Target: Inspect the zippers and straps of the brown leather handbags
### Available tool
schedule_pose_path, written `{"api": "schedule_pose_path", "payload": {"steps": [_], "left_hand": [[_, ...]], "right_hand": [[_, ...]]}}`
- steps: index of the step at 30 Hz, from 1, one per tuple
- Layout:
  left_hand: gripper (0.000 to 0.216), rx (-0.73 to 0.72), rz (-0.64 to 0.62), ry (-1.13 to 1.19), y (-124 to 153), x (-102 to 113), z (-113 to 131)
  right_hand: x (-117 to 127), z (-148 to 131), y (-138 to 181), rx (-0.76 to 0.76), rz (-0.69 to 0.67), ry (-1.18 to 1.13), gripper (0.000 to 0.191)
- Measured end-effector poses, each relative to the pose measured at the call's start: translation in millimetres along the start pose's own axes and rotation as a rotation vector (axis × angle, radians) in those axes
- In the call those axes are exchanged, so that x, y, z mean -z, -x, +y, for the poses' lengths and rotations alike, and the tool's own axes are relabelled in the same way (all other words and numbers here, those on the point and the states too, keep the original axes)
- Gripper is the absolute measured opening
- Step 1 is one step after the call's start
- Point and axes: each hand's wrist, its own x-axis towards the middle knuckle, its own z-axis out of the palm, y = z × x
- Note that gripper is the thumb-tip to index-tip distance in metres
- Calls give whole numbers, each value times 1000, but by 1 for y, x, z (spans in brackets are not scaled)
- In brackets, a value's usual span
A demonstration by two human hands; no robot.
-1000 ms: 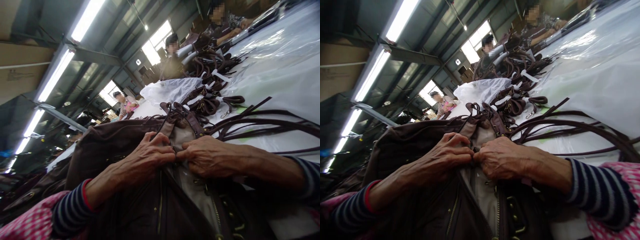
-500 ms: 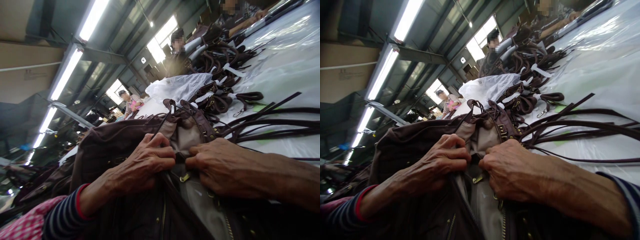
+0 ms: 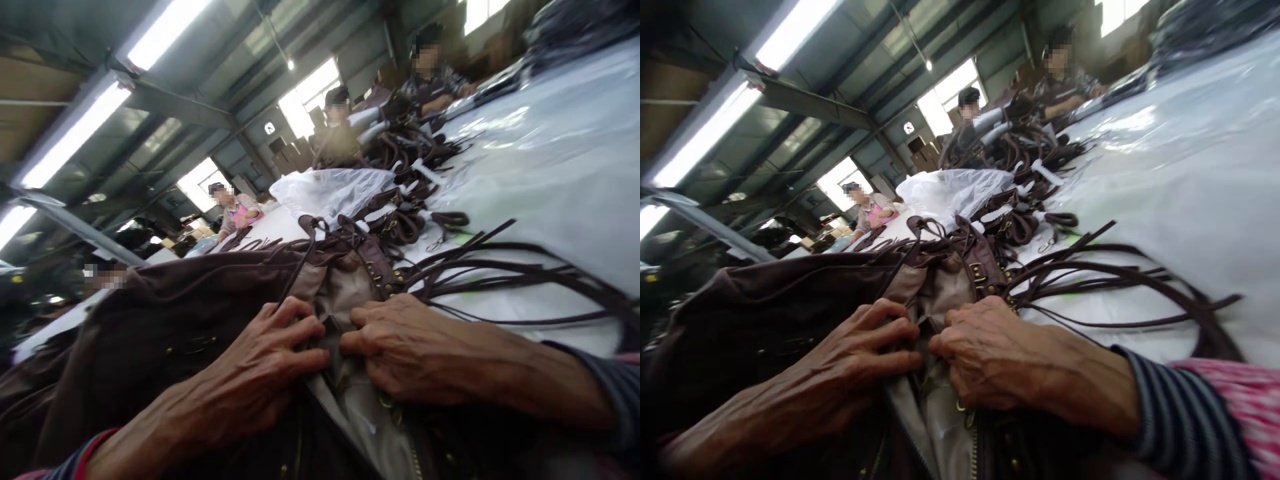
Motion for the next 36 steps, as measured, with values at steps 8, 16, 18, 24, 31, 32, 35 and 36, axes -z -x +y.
{"api": "schedule_pose_path", "payload": {"steps": [8, 16, 18, 24, 31, 32, 35, 36], "left_hand": [[35, 3, 570, 145, -6, -74, 1], [26, 34, 664, 142, -7, -95, 7], [26, 34, 665, 163, -7, -96, 6], [25, 12, 718, 210, -8, -102, 4], [24, 5, 728, 209, -8, -102, 3], [25, 3, 730, 211, -8, -102, 3], [25, -9, 739, 219, -9, -104, 3], [24, -9, 739, 226, -10, -105, 3]], "right_hand": [[56, -15, 6, -49, -106, 86, 38], [132, 73, 56, -559, 82, 350, 26], [131, 102, 65, -646, 35, 384, 26], [112, 141, 79, -794, -62, 422, 24], [114, 148, 66, -908, -101, 431, 17], [114, 149, 65, -922, -100, 425, 15], [112, 154, 64, -972, -75, 410, 13], [112, 156, 65, -985, -58, 404, 13]]}}
